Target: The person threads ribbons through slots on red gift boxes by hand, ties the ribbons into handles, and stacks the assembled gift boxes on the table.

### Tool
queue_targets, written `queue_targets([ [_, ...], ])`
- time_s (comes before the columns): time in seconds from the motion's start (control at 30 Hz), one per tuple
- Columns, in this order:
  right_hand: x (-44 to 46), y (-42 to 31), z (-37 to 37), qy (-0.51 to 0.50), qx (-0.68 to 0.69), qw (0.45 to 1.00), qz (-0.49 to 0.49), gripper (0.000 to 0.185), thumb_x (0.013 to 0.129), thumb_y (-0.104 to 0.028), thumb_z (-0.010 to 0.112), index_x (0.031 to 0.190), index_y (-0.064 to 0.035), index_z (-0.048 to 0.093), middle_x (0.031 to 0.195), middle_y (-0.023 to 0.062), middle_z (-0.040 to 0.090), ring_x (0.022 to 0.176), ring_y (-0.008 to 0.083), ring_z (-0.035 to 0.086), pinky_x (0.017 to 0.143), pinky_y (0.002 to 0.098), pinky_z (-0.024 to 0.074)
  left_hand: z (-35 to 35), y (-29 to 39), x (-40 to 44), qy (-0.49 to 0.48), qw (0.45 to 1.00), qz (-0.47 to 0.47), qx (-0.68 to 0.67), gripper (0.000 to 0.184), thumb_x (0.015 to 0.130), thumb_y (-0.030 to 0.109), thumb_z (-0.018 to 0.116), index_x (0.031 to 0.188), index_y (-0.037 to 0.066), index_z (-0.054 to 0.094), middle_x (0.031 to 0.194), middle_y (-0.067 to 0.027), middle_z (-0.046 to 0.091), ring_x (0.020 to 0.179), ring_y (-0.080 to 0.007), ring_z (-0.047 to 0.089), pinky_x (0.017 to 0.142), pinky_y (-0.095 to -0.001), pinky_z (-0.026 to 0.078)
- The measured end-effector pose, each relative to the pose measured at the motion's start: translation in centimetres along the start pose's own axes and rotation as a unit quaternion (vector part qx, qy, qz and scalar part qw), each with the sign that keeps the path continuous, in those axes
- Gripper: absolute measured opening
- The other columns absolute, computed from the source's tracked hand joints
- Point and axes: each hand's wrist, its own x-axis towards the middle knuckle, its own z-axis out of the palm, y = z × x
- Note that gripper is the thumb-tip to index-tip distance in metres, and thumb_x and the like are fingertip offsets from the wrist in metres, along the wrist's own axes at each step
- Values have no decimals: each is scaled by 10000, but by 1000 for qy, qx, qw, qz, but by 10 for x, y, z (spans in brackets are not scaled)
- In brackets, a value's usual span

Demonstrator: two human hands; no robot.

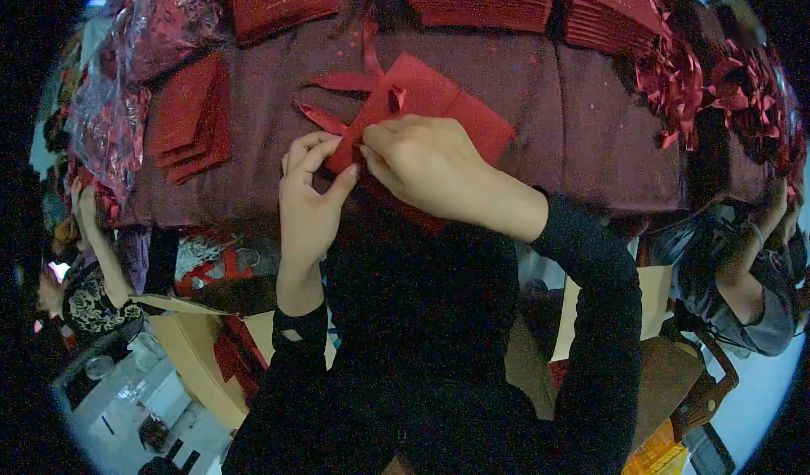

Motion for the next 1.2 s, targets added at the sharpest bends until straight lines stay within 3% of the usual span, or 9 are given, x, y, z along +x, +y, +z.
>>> queue_targets([
  [0.27, 1, -7, 2, 8, 13, 999, 52, 112, 831, -132, 592, 821, -21, 585, 711, 159, 589, 701, 351, 588, 591, 435, 458, -1, -2, -1, -2, 1000, 17, -3, 338, 703, 46, 732, 1026, 29, 631, 1068, -66, 564, 1029, -267, 476, 900, -361, 391],
  [0.33, 4, -9, 1, -30, 7, 996, 86, 117, 828, -135, 586, 815, -18, 584, 713, 165, 593, 704, 352, 591, 593, 440, 461, -3, 1, 0, 1, 1000, 8, -12, 336, 702, 43, 729, 1023, 28, 631, 1064, -64, 566, 1023, -267, 482, 895, -361, 395],
  [1.0, 2, -25, 16, 49, -29, 988, 143, 183, 836, -178, 570, 743, -20, 570, 675, 180, 591, 674, 354, 609, 582, 456, 474, 5, -1, -7, 32, 998, 55, 11, 334, 685, -11, 650, 1018, 19, 655, 1076, -79, 550, 1059, -299, 473, 928, -400, 365],
  [1.13, -1, -24, 21, 25, -58, 986, 153, 165, 833, -177, 572, 760, -29, 567, 670, 167, 591, 689, 341, 614, 572, 451, 476, 0, 5, -8, 28, 993, 83, 75, 317, 723, 30, 652, 1040, 22, 655, 982, -83, 546, 941, -279, 510, 834, -412, 383],
  [1.2, -3, -23, 24, 27, -67, 990, 124, 174, 833, -205, 569, 774, -41, 582, 692, 145, 617, 672, 338, 623, 579, 435, 500, 0, -1, -4, 28, 997, 68, 35, 290, 746, 55, 657, 1034, 25, 656, 956, -94, 551, 907, -284, 520, 812, -403, 394],
])
